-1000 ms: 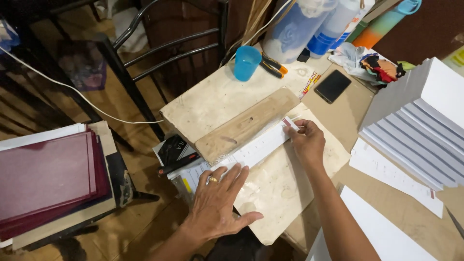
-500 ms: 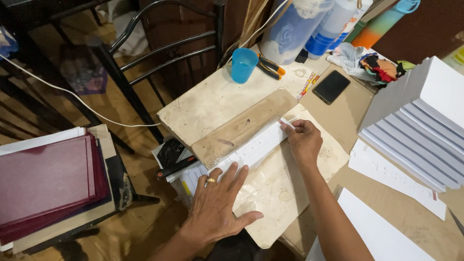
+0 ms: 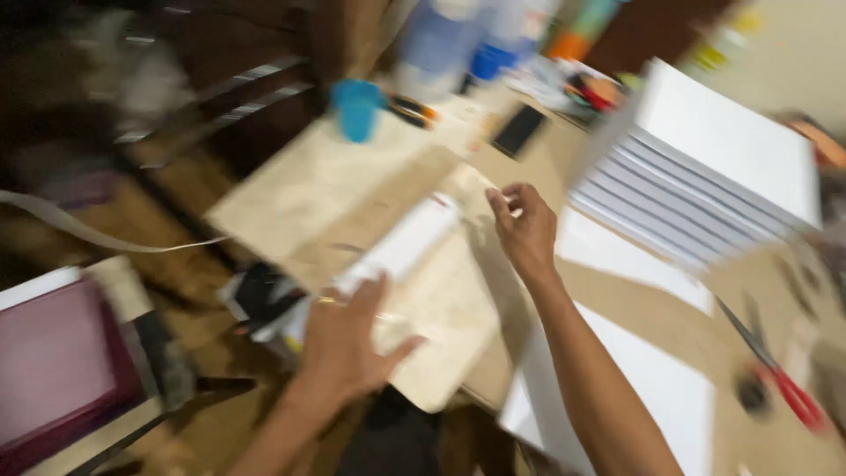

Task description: The person applies glue to the spine of a book using a brush, then places small paper strips along the glued edge. They repeat this process on another book, applying glue and attaching paper strips to the spine.

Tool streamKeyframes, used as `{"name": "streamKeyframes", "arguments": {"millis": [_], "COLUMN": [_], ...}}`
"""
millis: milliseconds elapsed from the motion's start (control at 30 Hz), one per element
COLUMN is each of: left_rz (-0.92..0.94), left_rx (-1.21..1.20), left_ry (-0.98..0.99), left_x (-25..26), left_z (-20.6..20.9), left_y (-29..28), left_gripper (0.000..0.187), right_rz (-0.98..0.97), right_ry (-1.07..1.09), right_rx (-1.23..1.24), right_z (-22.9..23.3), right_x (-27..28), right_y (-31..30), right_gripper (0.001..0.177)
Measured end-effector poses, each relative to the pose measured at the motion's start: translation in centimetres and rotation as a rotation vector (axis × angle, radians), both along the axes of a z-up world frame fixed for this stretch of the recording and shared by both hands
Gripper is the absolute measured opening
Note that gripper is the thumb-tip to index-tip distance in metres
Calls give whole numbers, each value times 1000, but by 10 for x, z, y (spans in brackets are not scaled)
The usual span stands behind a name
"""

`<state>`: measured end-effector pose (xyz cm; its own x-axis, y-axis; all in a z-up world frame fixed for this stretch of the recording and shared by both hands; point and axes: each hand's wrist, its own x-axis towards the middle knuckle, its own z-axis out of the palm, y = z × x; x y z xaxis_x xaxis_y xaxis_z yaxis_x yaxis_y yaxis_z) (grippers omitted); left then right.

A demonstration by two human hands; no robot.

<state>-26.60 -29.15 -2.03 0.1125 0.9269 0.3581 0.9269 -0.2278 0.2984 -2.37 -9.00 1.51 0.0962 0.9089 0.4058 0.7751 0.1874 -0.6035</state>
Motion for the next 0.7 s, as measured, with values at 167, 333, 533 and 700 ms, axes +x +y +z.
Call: {"name": "streamKeyframes", "arguments": {"millis": [167, 333, 533, 700], "left_rz": [166, 169, 87, 78], "left_rx": [123, -169, -186, -111], "left_ry": [285, 423, 47, -3], "left_x": [7, 5, 21, 31], "left_z": [1, 4, 6, -2], "left_y": [2, 17, 11, 2], "left_gripper": [85, 107, 103, 97], "right_rz": [-18, -465, -607, -613], "right_ry": [512, 1206, 1808, 2101], "right_rx": [-62, 121, 318, 527], "right_z": [41, 1, -81, -80], "right_x": [133, 342, 523, 564], "right_y": [-100, -197, -267, -248], "right_gripper": [22, 6, 22, 36]}}
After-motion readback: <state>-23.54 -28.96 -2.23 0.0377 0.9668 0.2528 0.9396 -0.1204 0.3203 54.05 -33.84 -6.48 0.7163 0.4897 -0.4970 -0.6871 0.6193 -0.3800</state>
